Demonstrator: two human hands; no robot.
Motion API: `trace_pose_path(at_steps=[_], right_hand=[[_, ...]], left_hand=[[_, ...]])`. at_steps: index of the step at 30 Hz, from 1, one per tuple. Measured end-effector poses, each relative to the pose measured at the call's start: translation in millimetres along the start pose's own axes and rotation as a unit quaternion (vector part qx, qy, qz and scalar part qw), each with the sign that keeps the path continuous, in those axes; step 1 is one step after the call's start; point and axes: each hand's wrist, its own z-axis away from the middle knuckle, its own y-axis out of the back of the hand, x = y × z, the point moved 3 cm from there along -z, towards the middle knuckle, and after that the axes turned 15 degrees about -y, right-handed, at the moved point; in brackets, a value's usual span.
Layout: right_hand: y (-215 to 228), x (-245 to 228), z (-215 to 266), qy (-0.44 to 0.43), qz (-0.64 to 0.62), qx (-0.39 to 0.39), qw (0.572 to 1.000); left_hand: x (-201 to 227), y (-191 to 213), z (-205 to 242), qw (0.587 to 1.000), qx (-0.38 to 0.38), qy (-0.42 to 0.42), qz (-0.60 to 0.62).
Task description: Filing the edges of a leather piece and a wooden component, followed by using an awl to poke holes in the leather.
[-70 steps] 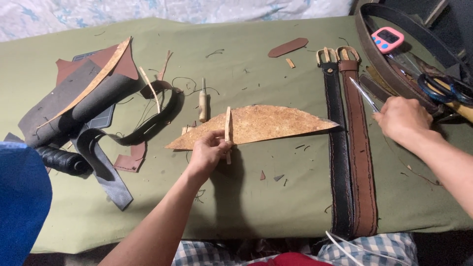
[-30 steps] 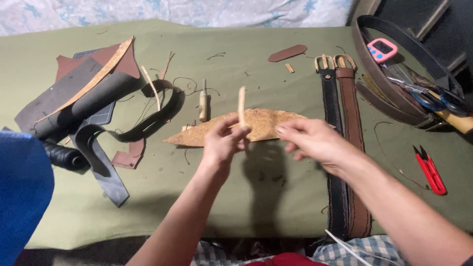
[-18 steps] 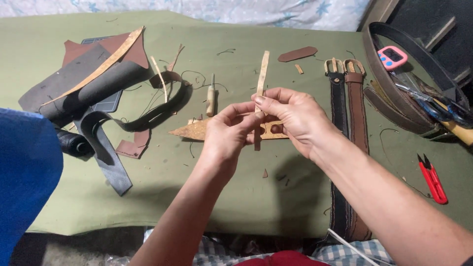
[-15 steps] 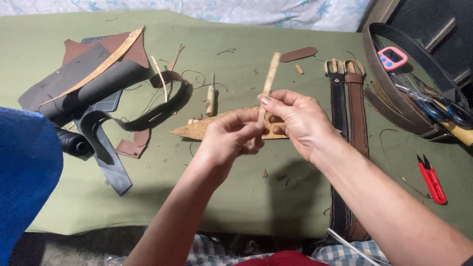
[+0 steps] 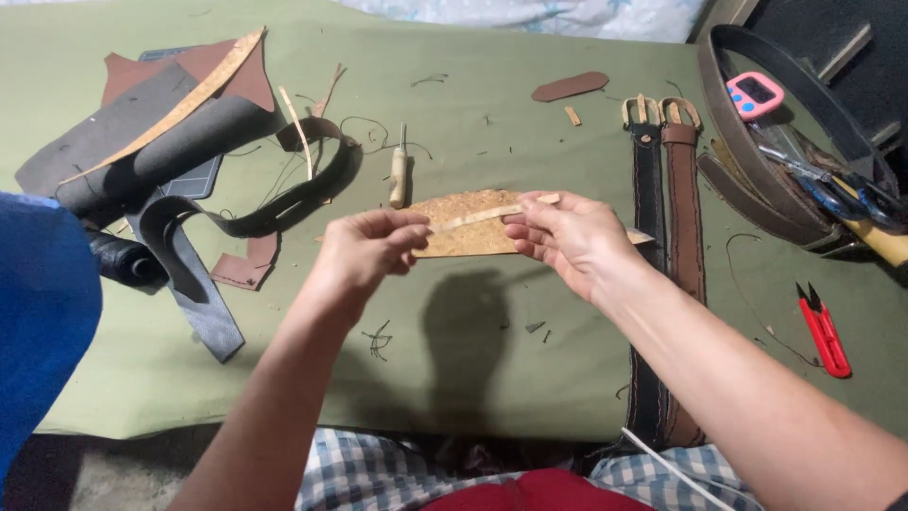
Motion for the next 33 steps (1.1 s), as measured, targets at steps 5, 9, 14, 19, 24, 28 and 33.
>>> trace_pose_path(at_steps=[5, 9, 14, 19, 24, 28, 33], right_hand=[[14, 14, -58, -0.001, 0.088, 0.028, 0.996], [3, 15, -58, 0.027, 0.153, 0.074, 0.985], [5, 19, -73, 0.061, 0.302, 0.14, 0.941], [0, 16, -71, 0.059, 0.351, 0.166, 0.92], [2, 17, -67, 0.095, 0.328, 0.13, 0.931], [7, 19, -80, 0.093, 0.344, 0.117, 0.927], [11, 24, -65, 0.181, 0.416, 0.141, 0.88]], left_hand=[[-29, 8, -26, 0.999, 0.028, -0.008, -0.025], [-53, 15, -43, 0.995, 0.041, 0.008, -0.094], [-93, 22, -63, 0.978, 0.024, 0.001, -0.208], [-60, -1, -46, 0.933, 0.024, -0.059, -0.355], [-64, -61, -40, 0.844, -0.063, -0.354, -0.398], [-80, -83, -32, 0.833, -0.123, -0.366, -0.397], [-80, -82, -23, 0.787, -0.172, -0.341, -0.484]])
